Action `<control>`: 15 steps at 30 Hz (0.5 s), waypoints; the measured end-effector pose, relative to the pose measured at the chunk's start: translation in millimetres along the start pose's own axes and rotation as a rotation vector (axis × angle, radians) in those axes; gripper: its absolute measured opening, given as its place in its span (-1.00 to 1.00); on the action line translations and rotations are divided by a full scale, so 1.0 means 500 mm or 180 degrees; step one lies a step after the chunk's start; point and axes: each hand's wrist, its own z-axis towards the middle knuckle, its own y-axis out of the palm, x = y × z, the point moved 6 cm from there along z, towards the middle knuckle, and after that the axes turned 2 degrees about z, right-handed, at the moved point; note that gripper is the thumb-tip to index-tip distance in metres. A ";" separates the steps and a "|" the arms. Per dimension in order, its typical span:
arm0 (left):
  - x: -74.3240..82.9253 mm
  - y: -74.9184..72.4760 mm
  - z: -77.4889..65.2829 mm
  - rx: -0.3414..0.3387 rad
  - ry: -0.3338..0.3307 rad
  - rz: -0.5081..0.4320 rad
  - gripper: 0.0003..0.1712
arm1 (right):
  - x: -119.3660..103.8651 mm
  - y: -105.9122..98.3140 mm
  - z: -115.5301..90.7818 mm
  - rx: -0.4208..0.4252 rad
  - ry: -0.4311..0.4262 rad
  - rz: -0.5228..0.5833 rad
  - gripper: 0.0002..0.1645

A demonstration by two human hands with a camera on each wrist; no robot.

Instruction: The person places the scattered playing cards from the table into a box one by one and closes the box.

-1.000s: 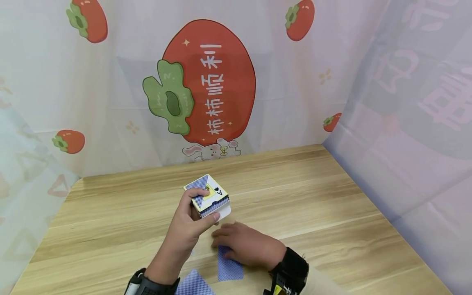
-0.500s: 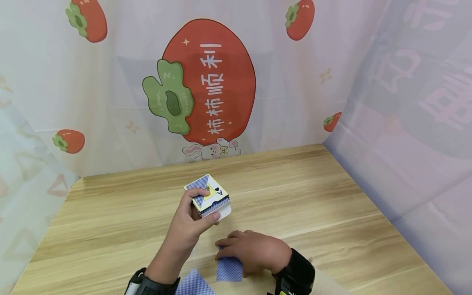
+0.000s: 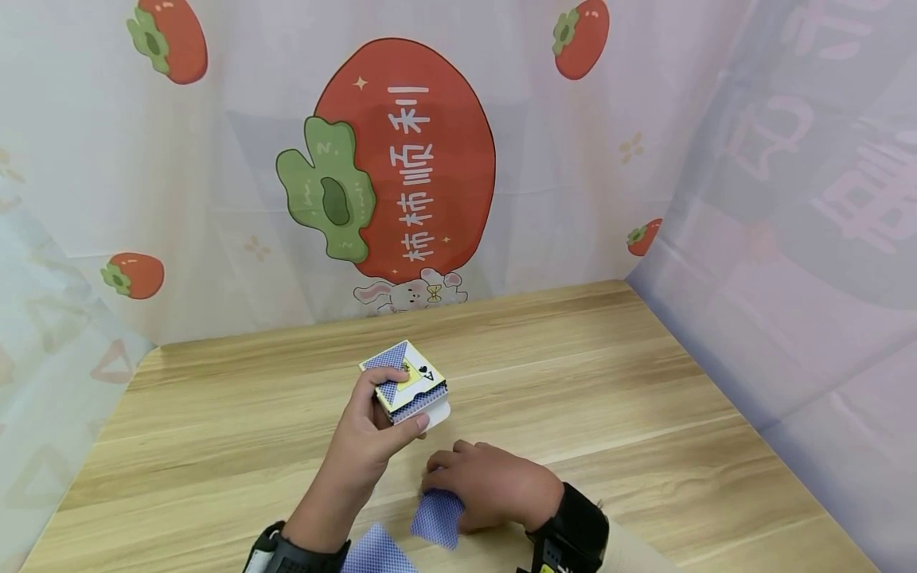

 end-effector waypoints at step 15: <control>0.002 0.002 -0.002 -0.0033 0.0001 -0.0008 -0.34 | -0.004 0.009 0.001 -0.0179 0.0190 0.0130 -0.11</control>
